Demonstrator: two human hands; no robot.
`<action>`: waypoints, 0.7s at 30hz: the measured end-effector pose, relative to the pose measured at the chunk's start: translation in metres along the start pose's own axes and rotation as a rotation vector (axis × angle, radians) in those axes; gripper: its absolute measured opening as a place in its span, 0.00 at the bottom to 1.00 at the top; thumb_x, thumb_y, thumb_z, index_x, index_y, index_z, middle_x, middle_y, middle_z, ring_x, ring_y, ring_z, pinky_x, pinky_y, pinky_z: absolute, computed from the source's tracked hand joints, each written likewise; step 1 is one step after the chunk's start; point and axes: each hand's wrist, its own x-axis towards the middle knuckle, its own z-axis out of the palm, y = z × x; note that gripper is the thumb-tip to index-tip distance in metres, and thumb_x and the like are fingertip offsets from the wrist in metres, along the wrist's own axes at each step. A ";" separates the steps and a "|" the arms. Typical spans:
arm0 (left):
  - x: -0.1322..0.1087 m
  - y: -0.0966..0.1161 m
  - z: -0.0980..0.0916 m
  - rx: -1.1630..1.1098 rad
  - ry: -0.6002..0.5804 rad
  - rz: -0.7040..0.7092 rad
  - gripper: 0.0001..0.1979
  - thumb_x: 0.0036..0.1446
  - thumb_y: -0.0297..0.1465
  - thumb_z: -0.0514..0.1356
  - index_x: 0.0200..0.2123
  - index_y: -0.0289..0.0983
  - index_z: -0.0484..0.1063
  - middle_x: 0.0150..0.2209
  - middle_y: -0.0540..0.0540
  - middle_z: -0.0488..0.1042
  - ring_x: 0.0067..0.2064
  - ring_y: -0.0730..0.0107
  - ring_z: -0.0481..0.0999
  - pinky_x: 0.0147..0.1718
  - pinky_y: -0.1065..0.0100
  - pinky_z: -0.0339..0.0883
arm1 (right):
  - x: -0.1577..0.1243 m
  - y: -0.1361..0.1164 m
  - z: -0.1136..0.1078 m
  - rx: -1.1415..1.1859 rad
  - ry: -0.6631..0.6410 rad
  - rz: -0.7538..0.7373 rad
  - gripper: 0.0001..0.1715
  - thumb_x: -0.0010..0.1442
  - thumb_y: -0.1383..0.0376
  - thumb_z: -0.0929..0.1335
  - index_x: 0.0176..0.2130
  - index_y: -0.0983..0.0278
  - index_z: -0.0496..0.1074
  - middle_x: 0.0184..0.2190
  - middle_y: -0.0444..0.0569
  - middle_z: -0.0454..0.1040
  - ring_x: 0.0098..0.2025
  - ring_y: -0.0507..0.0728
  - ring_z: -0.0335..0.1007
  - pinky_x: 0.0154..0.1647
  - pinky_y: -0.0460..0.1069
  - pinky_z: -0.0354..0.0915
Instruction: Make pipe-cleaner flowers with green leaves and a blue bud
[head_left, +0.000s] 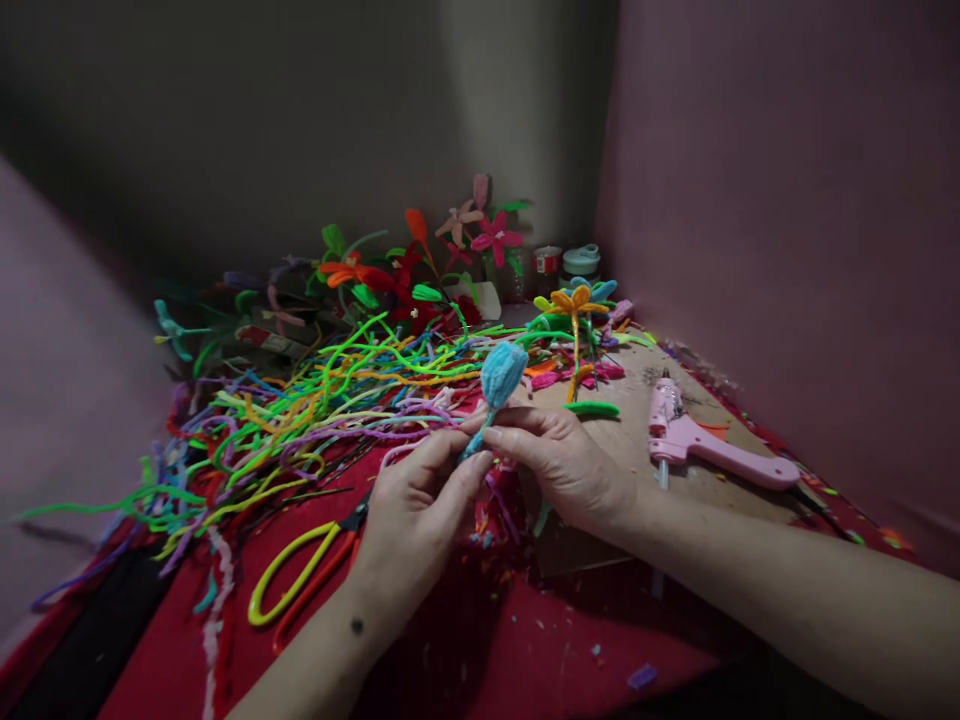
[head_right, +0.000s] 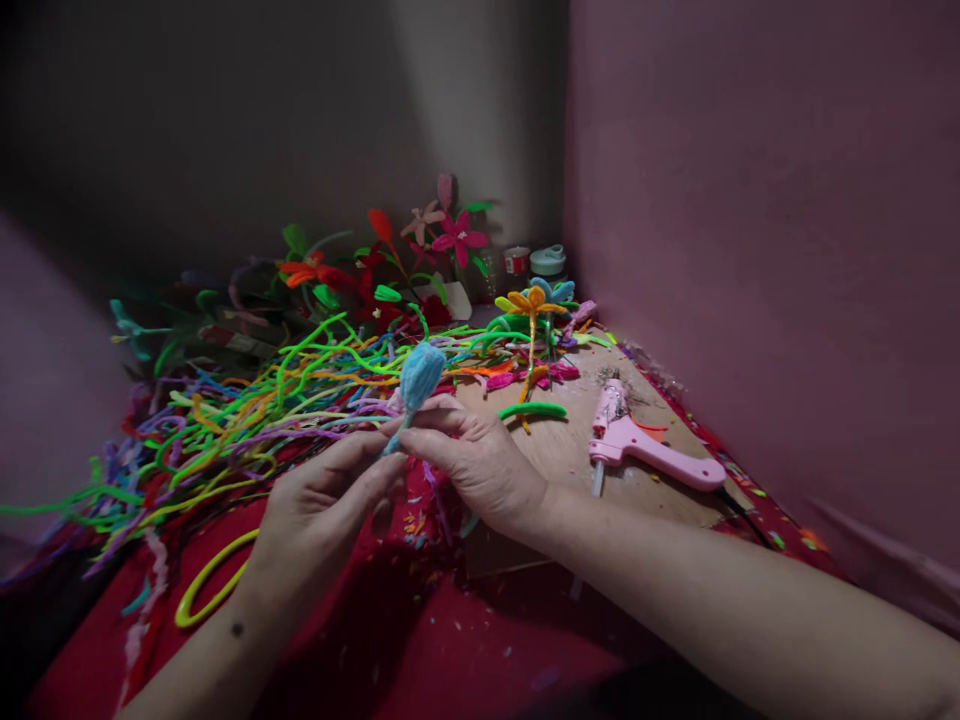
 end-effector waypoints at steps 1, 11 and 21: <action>0.000 0.003 -0.001 -0.114 -0.024 -0.063 0.08 0.54 0.34 0.59 0.35 0.35 0.72 0.23 0.51 0.71 0.21 0.77 0.68 0.19 0.76 0.61 | 0.000 -0.002 0.000 0.001 -0.025 -0.005 0.10 0.55 0.65 0.68 0.39 0.61 0.77 0.37 0.46 0.75 0.41 0.53 0.69 0.48 0.51 0.62; 0.012 0.003 -0.012 -0.831 -0.268 -0.452 0.05 0.51 0.29 0.58 0.29 0.33 0.71 0.19 0.52 0.67 0.14 0.82 0.59 0.10 0.77 0.57 | -0.002 -0.017 -0.001 -0.107 -0.133 -0.031 0.11 0.56 0.68 0.68 0.40 0.60 0.78 0.39 0.46 0.76 0.43 0.53 0.70 0.50 0.50 0.64; 0.008 0.008 -0.013 -0.972 -0.349 -0.499 0.05 0.46 0.24 0.55 0.28 0.31 0.70 0.19 0.50 0.68 0.13 0.85 0.52 0.11 0.79 0.49 | -0.001 -0.014 -0.004 -0.097 -0.265 -0.029 0.14 0.57 0.68 0.68 0.42 0.54 0.77 0.40 0.44 0.76 0.45 0.53 0.70 0.53 0.53 0.63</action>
